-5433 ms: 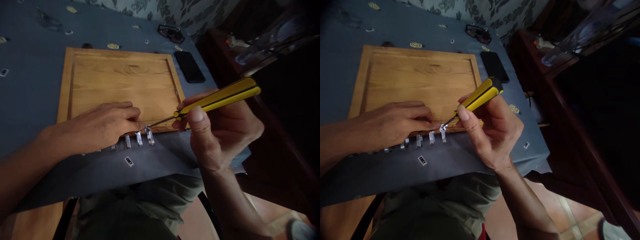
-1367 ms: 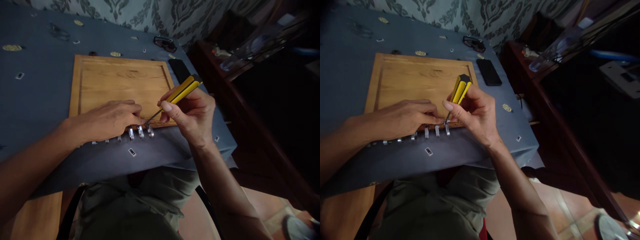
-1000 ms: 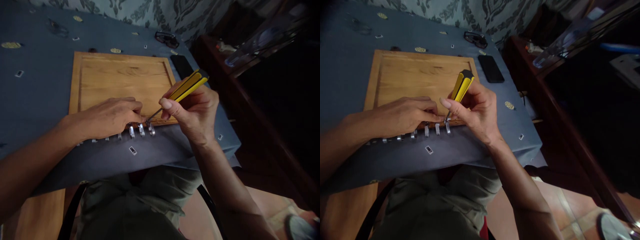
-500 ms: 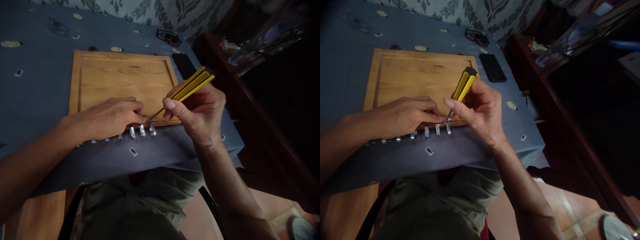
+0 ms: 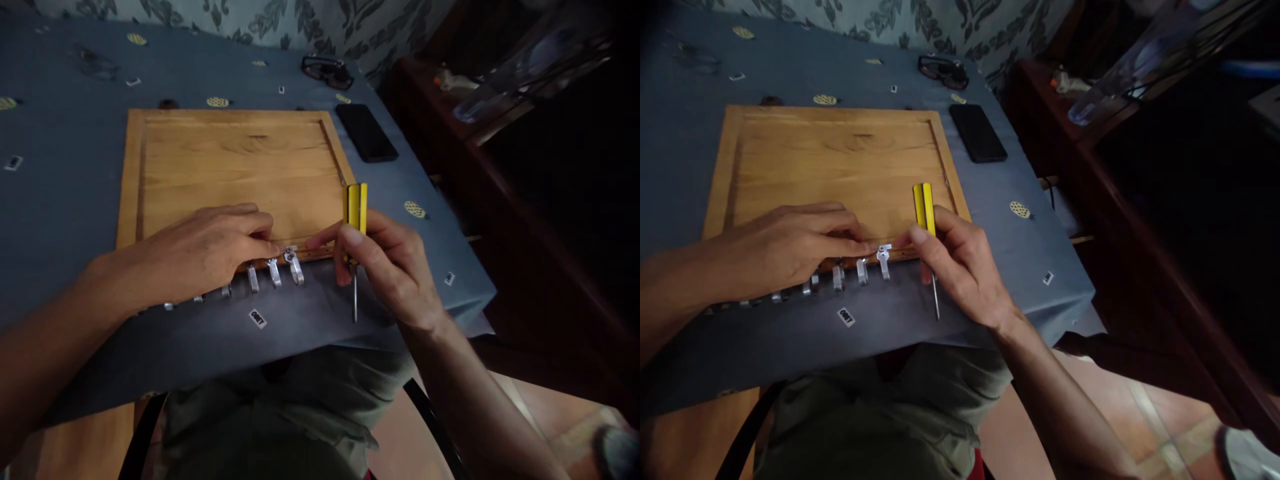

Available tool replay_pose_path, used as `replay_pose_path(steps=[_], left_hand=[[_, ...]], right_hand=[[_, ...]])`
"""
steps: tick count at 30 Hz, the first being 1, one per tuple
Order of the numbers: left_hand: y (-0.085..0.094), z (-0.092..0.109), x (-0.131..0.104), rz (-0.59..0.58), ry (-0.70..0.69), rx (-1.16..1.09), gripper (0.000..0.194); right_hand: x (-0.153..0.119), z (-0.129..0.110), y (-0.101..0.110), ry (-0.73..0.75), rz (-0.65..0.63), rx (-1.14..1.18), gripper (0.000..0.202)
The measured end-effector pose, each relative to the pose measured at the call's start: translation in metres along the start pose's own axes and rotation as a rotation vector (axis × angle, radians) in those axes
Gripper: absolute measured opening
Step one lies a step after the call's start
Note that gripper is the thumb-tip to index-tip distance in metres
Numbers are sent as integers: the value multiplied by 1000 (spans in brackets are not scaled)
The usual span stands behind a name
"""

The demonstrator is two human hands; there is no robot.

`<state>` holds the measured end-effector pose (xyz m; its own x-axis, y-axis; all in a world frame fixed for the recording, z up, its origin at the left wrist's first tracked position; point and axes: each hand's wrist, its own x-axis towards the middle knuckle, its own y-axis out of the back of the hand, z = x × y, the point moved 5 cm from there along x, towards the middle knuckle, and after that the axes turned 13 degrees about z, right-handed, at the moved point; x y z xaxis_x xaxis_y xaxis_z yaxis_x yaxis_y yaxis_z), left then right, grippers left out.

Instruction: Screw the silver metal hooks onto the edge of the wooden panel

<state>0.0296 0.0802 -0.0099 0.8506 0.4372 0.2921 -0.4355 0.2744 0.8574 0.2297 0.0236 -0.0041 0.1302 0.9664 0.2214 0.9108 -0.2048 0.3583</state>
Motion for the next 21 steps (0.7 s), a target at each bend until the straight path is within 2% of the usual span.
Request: replay_pose_path(steps=[4,11,16,21], left_hand=[[0,0,-2,15,-16,21,42],[2,4,4,20,-19,7,38],[0,2,2,1,-6,26,38],[0,0,1,8,14,9,40]], right_hand=[[-7,3,-1,6,12,-48,41],[-8,7,-12,10,-44,-134,46],[-10,4,-14,30,-17,-203,45],[-10,2,-16,59,-46,-214,49]])
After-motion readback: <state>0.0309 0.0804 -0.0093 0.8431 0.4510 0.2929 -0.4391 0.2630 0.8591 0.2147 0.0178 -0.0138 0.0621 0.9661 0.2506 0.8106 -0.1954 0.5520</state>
